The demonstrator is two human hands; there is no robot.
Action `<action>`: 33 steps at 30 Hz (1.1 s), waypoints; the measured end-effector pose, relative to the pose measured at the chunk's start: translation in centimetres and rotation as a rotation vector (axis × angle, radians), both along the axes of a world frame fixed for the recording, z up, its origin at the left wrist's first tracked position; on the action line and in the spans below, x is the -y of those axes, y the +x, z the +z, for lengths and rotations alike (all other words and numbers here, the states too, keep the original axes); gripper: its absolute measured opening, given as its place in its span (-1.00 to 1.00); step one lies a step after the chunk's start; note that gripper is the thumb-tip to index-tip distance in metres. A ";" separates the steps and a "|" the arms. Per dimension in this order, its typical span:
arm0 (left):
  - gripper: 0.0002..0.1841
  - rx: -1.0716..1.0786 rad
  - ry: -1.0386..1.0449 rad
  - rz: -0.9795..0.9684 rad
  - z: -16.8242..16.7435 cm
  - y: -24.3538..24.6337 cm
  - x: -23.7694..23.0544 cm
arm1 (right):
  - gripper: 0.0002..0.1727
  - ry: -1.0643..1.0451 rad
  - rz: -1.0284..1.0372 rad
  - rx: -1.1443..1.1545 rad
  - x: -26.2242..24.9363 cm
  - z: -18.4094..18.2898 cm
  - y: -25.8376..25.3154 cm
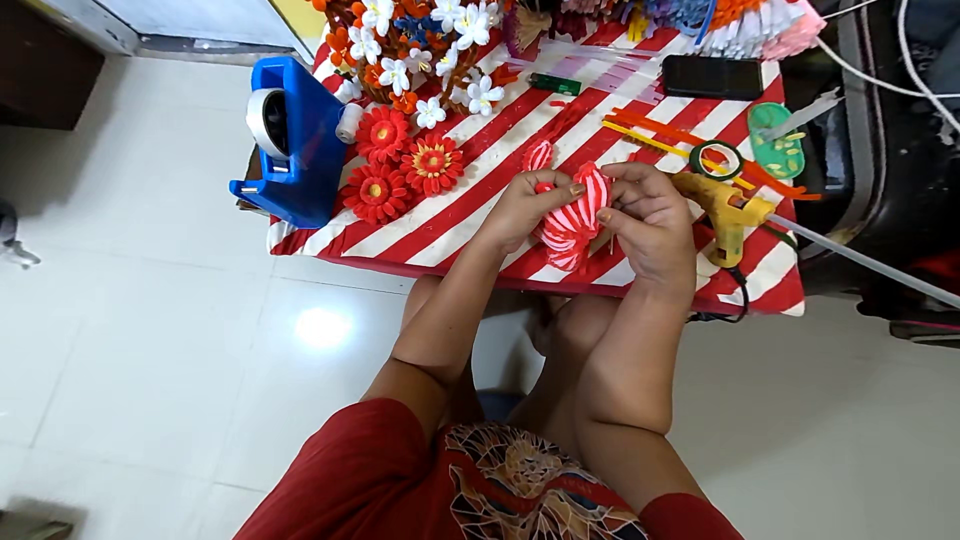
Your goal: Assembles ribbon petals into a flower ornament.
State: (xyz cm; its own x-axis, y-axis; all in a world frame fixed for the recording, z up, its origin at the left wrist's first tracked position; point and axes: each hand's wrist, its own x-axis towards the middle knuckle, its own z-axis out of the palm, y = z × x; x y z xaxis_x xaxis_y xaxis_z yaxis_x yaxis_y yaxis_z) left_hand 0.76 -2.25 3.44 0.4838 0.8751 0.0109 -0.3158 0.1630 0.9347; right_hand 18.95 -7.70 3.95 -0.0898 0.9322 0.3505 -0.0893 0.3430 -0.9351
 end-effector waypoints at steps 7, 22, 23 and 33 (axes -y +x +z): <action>-0.78 0.023 0.010 -0.022 -0.2 -0.5 -0.5 | -0.45 0.025 0.019 -0.041 -0.4 -0.2 -0.3; -0.74 0.304 -0.012 0.069 -0.5 -4.6 -2.3 | -0.76 -0.220 -0.297 0.475 2.6 2.3 2.7; -0.75 0.296 -0.022 0.066 -0.6 -4.4 -2.3 | -0.78 -0.292 -0.339 0.599 3.4 2.8 3.2; -0.71 0.512 0.098 -0.112 -0.2 -2.0 -2.4 | -0.35 -0.747 -0.872 0.786 7.8 4.7 6.7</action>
